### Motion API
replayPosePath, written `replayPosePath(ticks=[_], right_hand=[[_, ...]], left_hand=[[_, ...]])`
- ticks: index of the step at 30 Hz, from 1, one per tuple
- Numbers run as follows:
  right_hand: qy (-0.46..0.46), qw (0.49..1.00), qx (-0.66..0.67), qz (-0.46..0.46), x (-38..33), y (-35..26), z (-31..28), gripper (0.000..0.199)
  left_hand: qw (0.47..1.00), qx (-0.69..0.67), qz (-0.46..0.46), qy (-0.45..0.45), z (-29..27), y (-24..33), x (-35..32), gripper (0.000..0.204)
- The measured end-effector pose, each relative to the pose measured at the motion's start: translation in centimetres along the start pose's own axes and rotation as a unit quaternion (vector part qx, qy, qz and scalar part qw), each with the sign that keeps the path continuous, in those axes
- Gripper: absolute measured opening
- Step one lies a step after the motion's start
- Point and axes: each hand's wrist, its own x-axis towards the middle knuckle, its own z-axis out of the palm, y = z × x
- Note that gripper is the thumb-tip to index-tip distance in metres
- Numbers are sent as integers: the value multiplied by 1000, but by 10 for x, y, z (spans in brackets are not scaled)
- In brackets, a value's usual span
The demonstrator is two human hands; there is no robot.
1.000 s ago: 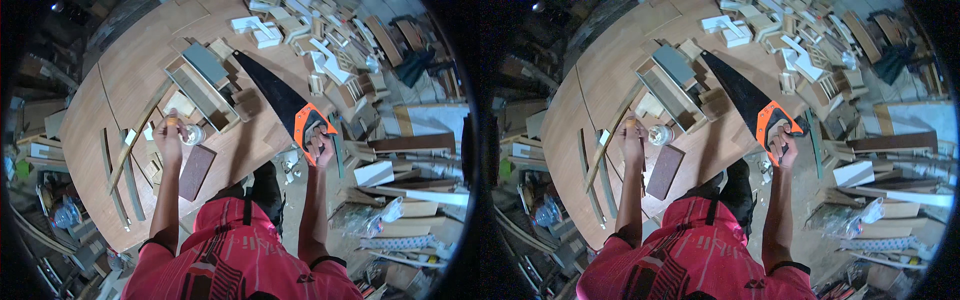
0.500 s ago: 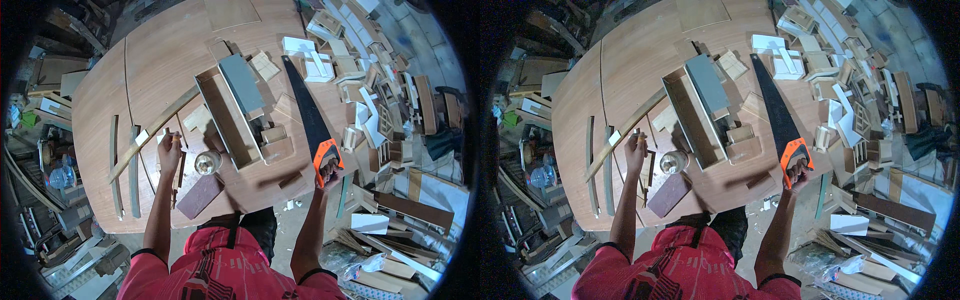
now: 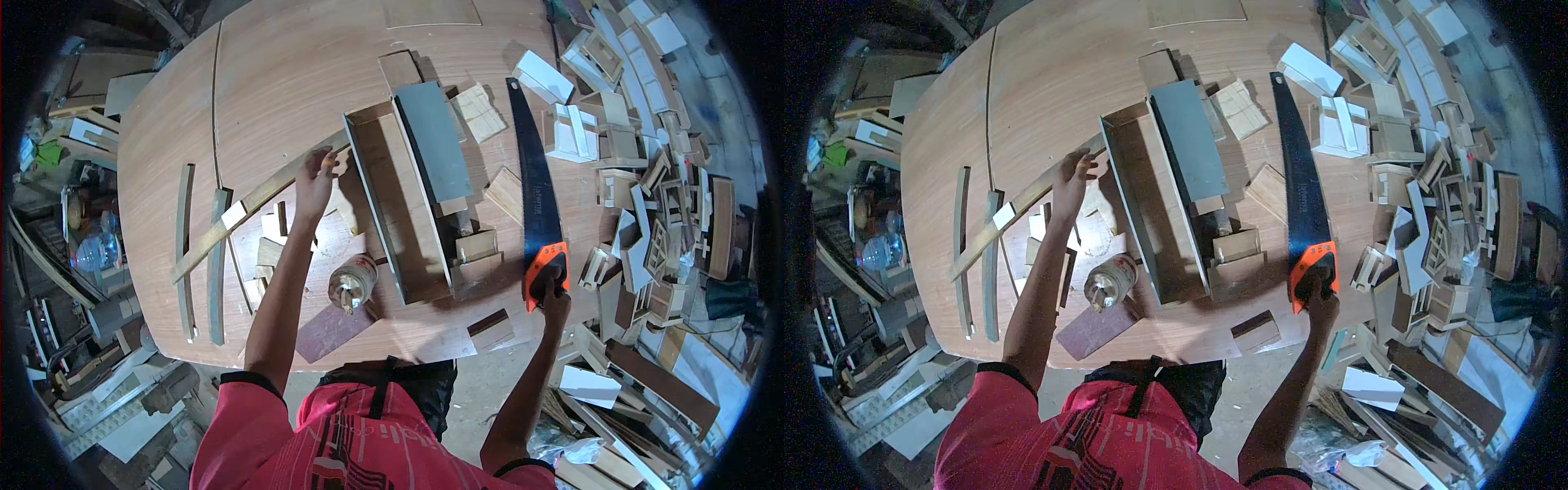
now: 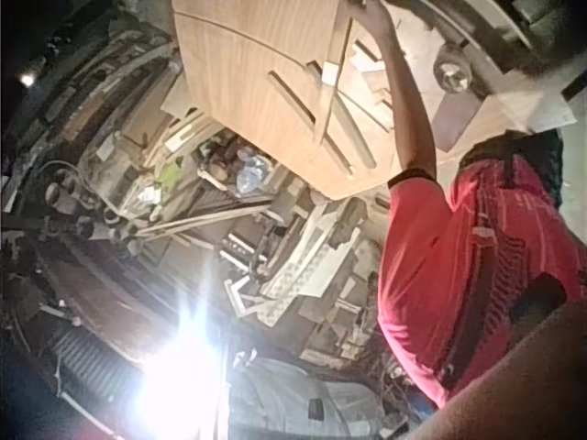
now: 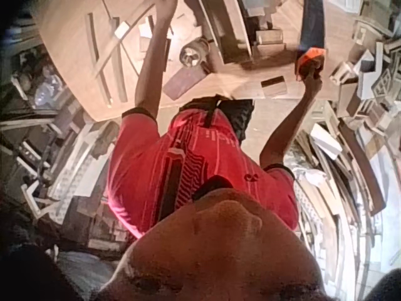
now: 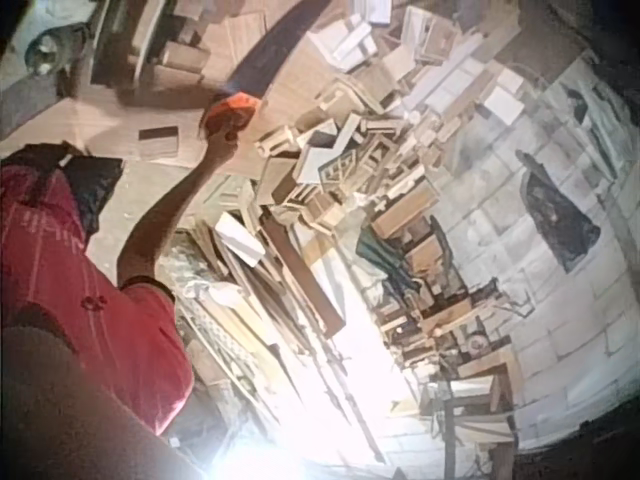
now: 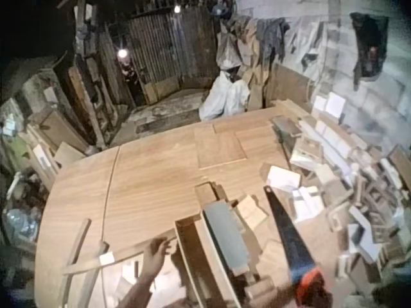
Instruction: The recorder is assembling small wooden boxes or components, applying glue to small strips of wood and positioning them on a larger base piece.
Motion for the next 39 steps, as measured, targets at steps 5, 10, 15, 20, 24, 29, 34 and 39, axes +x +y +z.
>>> replayPosePath(ticks=[5,10,15,20,24,29,34,39], right_hand=[[-5,972,-231,-39,11,0,-19,60],[-143,985,-87,-30,-13,-138,-44,61],[-119,936,123,-307,-6,-245,35,18],[-148,895,131,-399,21,-319,128,49],[-185,911,63,-362,19,-345,146,56],[-193,924,74,-321,24,-342,151,54],[-164,918,47,-359,24,-346,149,53],[-187,919,44,-344,27,-350,144,54]], left_hand=[[998,-49,-46,-17,25,0,5,37],[996,-56,-72,-8,17,2,10,38],[994,-70,-78,-36,32,21,14,40],[980,-136,-145,-20,40,11,22,49],[984,-103,-133,-53,34,-3,29,52],[977,-138,-143,-77,39,-3,29,56],[978,-118,-158,-71,38,1,27,57],[972,-137,-175,-71,41,13,23,58]])
